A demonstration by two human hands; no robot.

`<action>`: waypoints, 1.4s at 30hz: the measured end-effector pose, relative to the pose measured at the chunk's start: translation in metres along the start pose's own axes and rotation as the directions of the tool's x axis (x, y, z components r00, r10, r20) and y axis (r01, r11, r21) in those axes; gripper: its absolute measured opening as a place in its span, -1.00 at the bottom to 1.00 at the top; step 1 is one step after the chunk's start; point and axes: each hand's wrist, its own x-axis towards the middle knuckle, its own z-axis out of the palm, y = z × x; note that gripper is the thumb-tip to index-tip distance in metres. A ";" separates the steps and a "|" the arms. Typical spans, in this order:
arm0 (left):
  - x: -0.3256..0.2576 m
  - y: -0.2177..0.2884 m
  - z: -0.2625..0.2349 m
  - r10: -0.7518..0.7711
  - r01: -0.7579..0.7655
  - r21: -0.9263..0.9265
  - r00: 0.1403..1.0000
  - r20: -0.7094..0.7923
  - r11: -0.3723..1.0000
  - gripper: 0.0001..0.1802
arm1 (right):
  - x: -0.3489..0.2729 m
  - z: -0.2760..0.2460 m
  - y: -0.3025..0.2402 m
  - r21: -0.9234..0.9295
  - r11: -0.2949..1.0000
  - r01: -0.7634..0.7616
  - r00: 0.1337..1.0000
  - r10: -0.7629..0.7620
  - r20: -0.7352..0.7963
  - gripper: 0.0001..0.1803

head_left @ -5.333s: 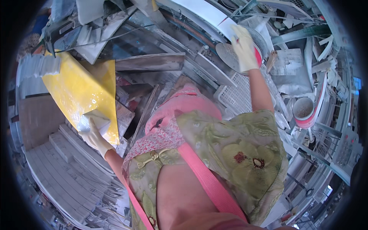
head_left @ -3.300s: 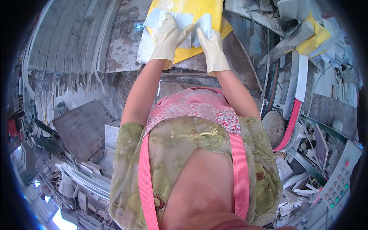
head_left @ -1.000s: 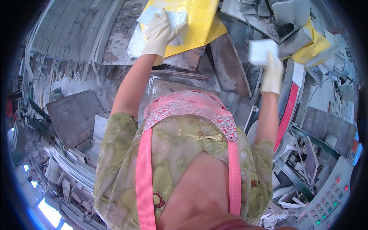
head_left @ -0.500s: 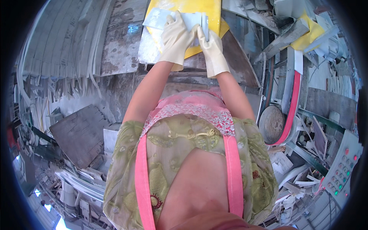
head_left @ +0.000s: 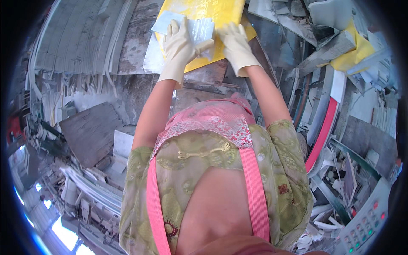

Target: The person repeatedly picks up small white rectangular tiles, wipes them on a yellow board, and stacks them on a nearby rack. The person also places a white plastic basket on the rack and continues stacking tiles.

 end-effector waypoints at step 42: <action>-0.026 0.081 0.046 -0.909 0.481 -0.813 0.394 -0.134 0.328 0.11 | 0.110 0.053 0.048 0.869 0.294 -0.398 0.863 -0.202 0.464 -0.23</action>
